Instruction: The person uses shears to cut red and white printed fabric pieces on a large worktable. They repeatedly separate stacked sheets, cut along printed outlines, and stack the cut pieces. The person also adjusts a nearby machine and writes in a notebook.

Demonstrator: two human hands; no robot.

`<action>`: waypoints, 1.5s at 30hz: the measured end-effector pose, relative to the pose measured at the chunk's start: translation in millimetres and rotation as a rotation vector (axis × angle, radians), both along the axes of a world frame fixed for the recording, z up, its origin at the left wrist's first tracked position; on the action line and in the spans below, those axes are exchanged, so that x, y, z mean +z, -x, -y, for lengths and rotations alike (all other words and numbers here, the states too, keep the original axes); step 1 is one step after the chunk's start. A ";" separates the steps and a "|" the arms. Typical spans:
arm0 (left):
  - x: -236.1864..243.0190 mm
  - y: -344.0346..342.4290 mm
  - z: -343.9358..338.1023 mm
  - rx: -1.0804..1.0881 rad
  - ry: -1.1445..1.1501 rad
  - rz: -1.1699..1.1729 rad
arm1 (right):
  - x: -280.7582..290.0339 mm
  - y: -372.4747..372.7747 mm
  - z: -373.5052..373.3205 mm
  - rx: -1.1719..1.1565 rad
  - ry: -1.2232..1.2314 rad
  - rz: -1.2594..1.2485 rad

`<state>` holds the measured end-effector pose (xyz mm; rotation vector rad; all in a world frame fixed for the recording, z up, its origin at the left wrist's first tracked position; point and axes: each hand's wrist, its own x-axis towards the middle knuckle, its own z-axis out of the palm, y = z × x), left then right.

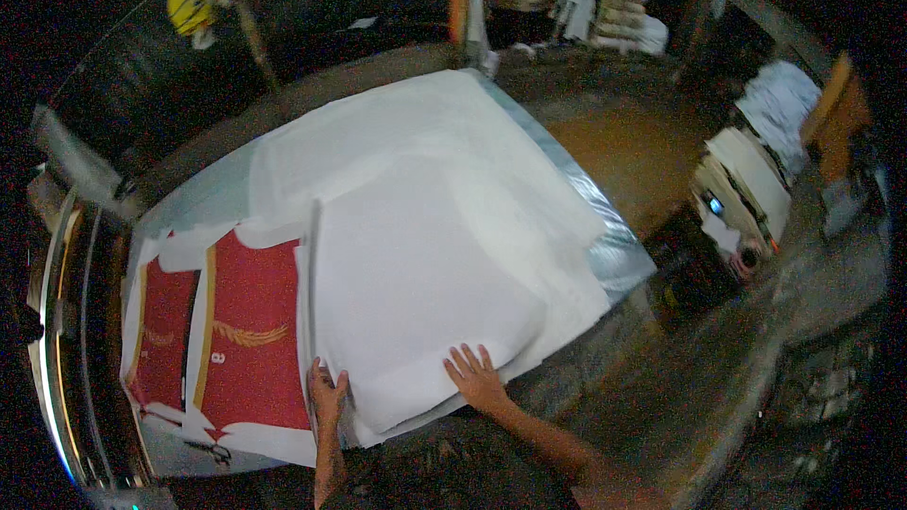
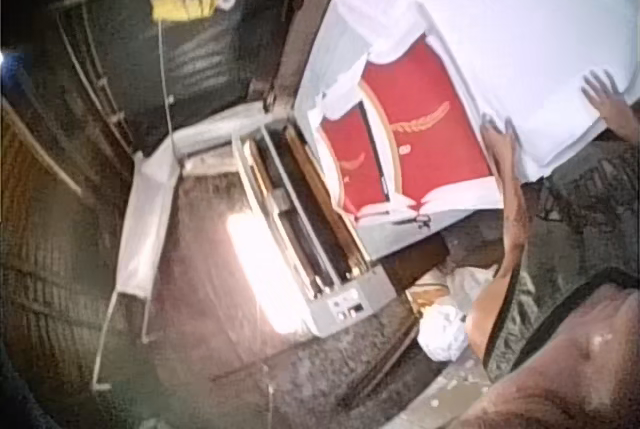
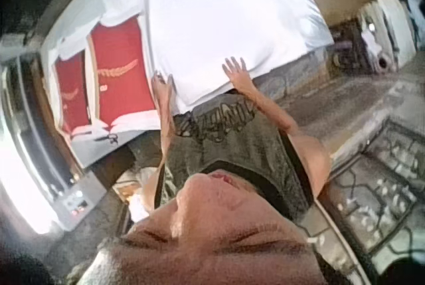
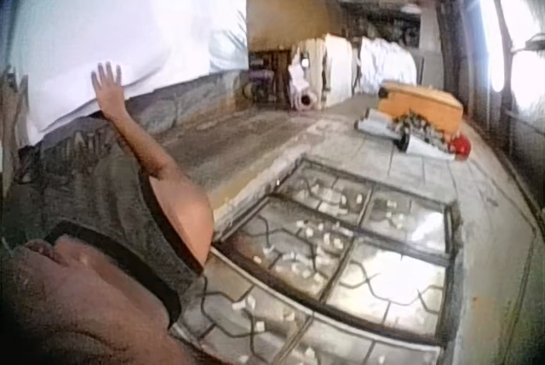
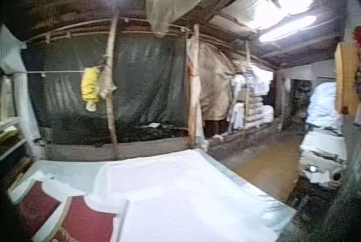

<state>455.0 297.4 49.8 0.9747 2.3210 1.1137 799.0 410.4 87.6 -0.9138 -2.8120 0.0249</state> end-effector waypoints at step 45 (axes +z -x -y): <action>9.9 -46.4 -25.5 -0.178 0.475 -0.316 | -26.9 -234.7 -242.7 -0.657 1.446 -0.716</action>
